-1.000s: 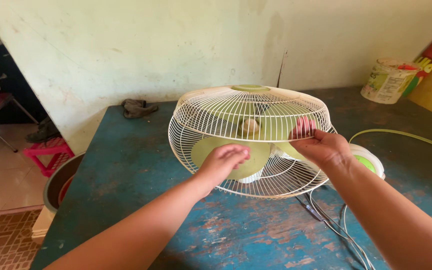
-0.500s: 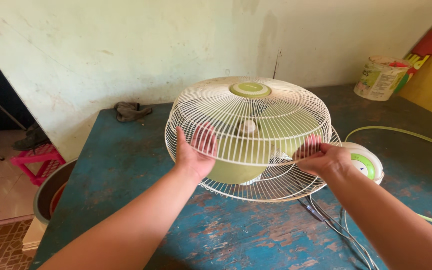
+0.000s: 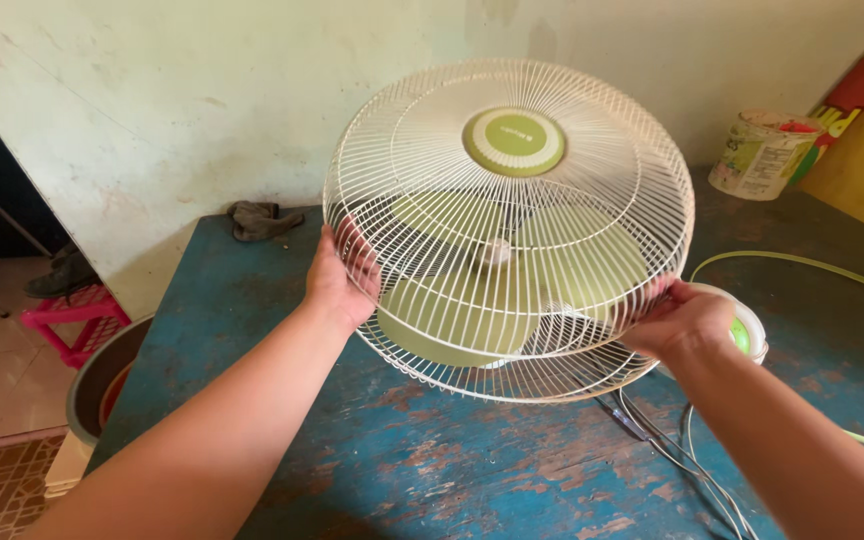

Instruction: The person removes the front grille of a table fan, unscrews the central nut, and detaches the fan blades from the motor shaft. The components are placed on the table.

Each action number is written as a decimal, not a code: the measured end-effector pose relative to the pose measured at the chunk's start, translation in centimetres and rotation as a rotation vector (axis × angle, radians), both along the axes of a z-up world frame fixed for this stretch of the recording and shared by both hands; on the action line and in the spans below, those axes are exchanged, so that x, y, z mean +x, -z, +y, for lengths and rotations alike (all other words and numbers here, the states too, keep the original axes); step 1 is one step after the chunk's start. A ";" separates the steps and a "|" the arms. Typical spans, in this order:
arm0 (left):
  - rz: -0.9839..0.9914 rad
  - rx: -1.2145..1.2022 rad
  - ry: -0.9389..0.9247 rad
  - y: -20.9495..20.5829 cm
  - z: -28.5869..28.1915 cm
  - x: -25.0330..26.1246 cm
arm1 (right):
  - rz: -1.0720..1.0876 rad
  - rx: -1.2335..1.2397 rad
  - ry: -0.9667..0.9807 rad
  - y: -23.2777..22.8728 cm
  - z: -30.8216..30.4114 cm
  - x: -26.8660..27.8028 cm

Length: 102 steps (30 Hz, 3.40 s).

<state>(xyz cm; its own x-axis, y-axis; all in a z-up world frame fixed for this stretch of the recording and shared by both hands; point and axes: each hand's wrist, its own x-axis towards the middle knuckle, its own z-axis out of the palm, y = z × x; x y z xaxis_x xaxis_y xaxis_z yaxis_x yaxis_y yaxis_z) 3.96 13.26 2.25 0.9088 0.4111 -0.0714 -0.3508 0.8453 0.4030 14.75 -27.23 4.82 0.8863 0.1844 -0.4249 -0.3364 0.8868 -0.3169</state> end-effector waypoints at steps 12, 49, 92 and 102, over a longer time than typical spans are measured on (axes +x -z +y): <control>-0.054 0.105 0.030 -3.6 -2.0 1.3 | -0.174 -0.058 0.044 -1.7 -4.2 -0.8; 0.063 0.147 0.385 -2.4 -17.2 8.3 | -0.121 0.053 0.349 -0.2 -20.8 -2.2; 0.240 2.547 0.232 1.2 -32.8 4.3 | 0.268 0.134 0.652 9.8 -37.6 2.7; 0.457 2.295 0.102 3.2 -37.2 7.1 | 0.330 0.076 0.657 11.4 -40.7 6.7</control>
